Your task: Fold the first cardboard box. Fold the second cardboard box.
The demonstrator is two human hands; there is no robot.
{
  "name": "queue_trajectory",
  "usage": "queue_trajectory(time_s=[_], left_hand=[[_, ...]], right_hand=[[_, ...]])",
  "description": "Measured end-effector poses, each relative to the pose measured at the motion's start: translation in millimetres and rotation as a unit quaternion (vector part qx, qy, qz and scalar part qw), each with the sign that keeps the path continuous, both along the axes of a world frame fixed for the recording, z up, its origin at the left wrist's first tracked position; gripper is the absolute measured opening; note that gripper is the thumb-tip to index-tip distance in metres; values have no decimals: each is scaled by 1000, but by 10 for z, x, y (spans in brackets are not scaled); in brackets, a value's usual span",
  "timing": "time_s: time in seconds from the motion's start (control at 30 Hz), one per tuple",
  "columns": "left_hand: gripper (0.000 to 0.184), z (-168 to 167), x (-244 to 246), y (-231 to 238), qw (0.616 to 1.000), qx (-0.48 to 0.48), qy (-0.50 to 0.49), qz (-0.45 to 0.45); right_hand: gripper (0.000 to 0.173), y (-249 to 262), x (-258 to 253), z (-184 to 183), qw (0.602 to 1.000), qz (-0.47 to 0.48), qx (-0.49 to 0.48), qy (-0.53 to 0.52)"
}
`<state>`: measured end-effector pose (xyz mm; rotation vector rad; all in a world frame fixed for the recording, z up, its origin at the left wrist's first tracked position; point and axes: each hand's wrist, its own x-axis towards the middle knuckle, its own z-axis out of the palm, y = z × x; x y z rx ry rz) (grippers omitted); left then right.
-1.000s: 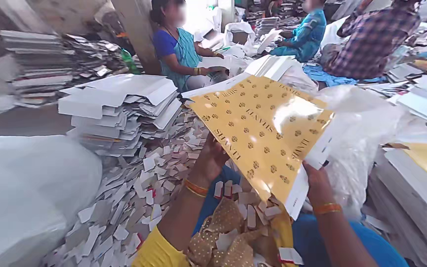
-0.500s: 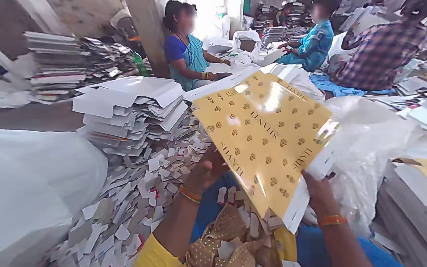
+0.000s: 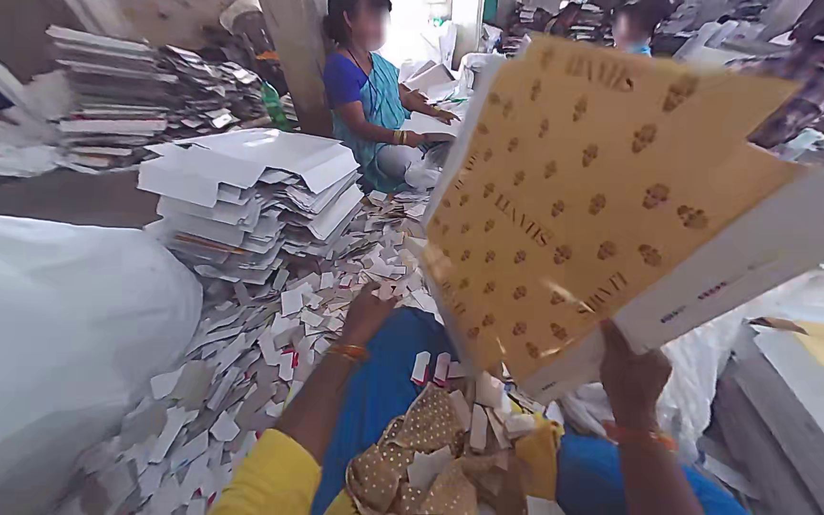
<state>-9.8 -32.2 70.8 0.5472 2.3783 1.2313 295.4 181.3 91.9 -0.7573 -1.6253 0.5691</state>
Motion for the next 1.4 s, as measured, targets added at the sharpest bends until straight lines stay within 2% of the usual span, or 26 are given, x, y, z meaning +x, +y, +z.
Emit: queue_trajectory(time_s=[0.07, 0.13, 0.2, 0.27, 0.33, 0.4, 0.43, 0.5, 0.57, 0.63, 0.8, 0.87, 0.93, 1.0, 1.03, 1.1, 1.13, 1.17, 1.23, 1.33, 1.4], left_hand=[[47, -52, -94, -293, 993, 81, -72, 38], [49, 38, -143, -604, 960, 217, -139, 109], [56, 254, -154, -844, 914, 328, -158, 177], [65, 416, -214, -997, 906, 339, -145, 208], [57, 325, -321, -1056, 941, 259, -121, 181], [53, 194, -266, -987, 994, 69, -59, 62], [60, 102, -218, -915, 998, -64, -10, -5], [78, -97, -117, -723, 956, -281, 30, -81], [70, -221, -104, -601, 937, -341, 19, -72], [58, -293, -172, -593, 940, -340, 14, -38], [60, -272, -328, -742, 945, -325, -2, -46], [52, -288, -356, -824, 944, -326, -14, -56], [45, -312, -389, -913, 949, -313, -28, -26], [35, -447, -422, -1057, 972, -211, -81, 70], [32, -521, -380, -1147, 976, -106, -126, 142], [30, -644, -243, -1281, 941, 117, -194, 253], [31, -679, -162, -1283, 923, 178, -207, 273], [33, -737, -85, -1264, 917, 200, -207, 275], [39, -931, -8, -1195, 939, 156, -171, 255], [79, -861, -11, -1067, 989, -62, -49, 126], [79, -759, -4, -1005, 987, -160, -23, 21]], right_hand=[[23, -42, 23, 9, 987, 18, 157, -37], [20, -85, -14, -2, 951, 84, 288, -80], [24, -185, -89, -77, 910, 121, 369, -145], [28, -284, -143, -278, 869, 155, 419, -214], [32, -374, -141, -537, 828, 191, 451, -272], [32, -468, -100, -765, 797, 217, 468, -314], [32, -520, -63, -854, 786, 229, 466, -336], [34, -605, -15, -941, 775, 243, 456, -364], [34, -625, -13, -929, 778, 247, 445, -369], [35, -621, -5, -906, 785, 250, 433, -366], [35, -609, 3, -932, 785, 248, 435, -364], [36, -613, -3, -933, 786, 253, 432, -362], [37, -611, -36, -945, 794, 251, 427, -352], [36, -582, -20, -950, 810, 244, 409, -342], [36, -555, -3, -939, 821, 242, 389, -339], [35, -469, -27, -934, 842, 235, 360, -328], [34, -427, -57, -932, 849, 233, 353, -316], [33, -391, -73, -928, 857, 231, 347, -302], [34, -311, -39, -860, 863, 228, 339, -298], [34, -149, 31, -685, 868, 199, 341, -302], [31, -133, 91, -600, 881, 171, 326, -296]])
